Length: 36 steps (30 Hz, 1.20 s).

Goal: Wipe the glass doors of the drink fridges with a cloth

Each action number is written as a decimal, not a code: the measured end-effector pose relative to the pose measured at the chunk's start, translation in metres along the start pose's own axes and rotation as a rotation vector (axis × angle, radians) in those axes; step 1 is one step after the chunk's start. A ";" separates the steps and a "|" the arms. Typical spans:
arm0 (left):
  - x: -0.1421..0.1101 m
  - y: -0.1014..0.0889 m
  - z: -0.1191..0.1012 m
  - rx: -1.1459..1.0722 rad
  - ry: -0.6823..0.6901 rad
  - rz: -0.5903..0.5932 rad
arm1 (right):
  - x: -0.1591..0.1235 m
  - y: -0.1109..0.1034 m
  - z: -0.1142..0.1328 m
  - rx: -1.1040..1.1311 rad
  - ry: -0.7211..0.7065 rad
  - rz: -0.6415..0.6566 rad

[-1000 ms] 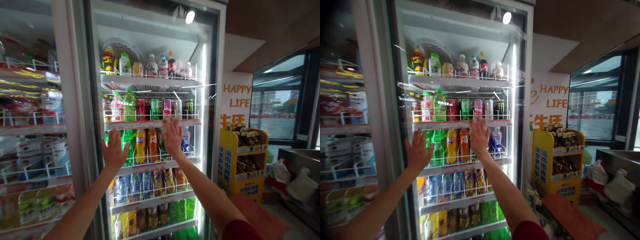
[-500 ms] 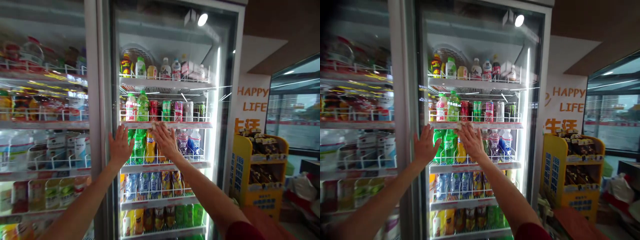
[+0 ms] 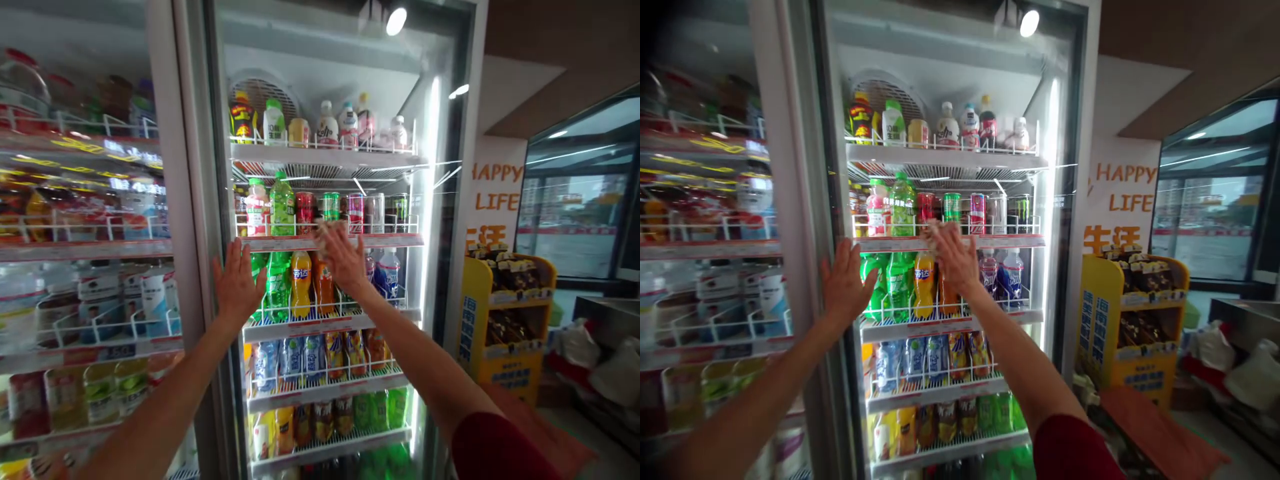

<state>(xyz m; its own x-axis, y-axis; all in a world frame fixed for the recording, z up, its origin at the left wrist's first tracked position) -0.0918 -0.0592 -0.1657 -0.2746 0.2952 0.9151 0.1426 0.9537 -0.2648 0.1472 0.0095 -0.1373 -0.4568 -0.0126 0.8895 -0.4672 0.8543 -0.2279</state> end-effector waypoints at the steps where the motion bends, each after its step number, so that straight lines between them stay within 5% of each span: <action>1: 0.001 -0.001 0.001 0.001 0.008 0.004 | 0.000 -0.004 -0.015 -0.032 0.157 -0.055; 3: 0.002 -0.001 0.001 0.004 0.023 0.011 | 0.003 -0.010 -0.039 -0.096 0.424 -0.156; 5: 0.002 0.000 0.000 0.003 0.023 0.013 | 0.010 -0.008 -0.039 -0.118 0.494 -0.183; 7: 0.002 0.001 -0.001 -0.007 0.011 0.001 | 0.017 -0.001 -0.015 -0.096 0.329 -0.122; 9: 0.001 0.002 -0.002 -0.028 0.003 -0.015 | 0.017 0.006 0.014 -0.060 -0.006 0.013; 11: 0.001 0.002 -0.001 -0.044 0.012 -0.026 | 0.011 0.007 0.020 -0.052 -0.213 0.093; 12: 0.001 0.002 0.001 -0.046 0.023 -0.030 | 0.009 0.004 0.011 -0.066 -0.176 0.067; 15: 0.001 0.001 0.004 -0.034 0.060 -0.030 | 0.008 -0.008 -0.035 -0.141 0.352 -0.216; 17: 0.002 0.002 0.005 -0.028 0.062 -0.032 | 0.011 -0.008 -0.042 -0.165 0.563 -0.328; 19: 0.002 0.004 0.005 -0.029 0.054 -0.043 | 0.019 0.001 -0.018 -0.151 0.401 -0.242; 23: 0.001 0.006 0.006 -0.026 0.069 -0.078 | 0.021 0.017 0.038 -0.066 -0.271 0.094; 25: 0.002 0.005 0.008 -0.031 0.091 -0.085 | 0.021 0.012 0.026 -0.090 -0.167 0.009; 28: 0.004 0.003 0.010 -0.060 0.130 -0.095 | 0.028 0.000 -0.011 -0.170 0.333 -0.316; 29: 0.005 0.003 0.009 -0.070 0.138 -0.102 | 0.030 0.000 -0.015 -0.173 0.395 -0.367; 34: 0.001 0.009 -0.020 -0.193 0.206 -0.111 | 0.034 0.019 0.048 -0.034 -0.088 -0.089; 36: -0.006 0.014 -0.041 -0.287 0.285 -0.053 | 0.026 0.023 0.069 0.004 -0.116 -0.023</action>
<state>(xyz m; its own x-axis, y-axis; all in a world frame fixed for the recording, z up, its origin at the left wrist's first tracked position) -0.0488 -0.0497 -0.1626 -0.0198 0.1797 0.9835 0.4060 0.9004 -0.1563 0.0725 -0.0074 -0.1466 -0.5303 -0.0919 0.8428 -0.4815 0.8509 -0.2102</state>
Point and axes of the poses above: each hand's wrist, its own x-axis towards the middle knuckle, its own y-axis out of the palm, z = x × y, the point moved 2 cm from there along x, towards the middle knuckle, and after that the axes turned 14 degrees about -y, right-handed, at the moved point
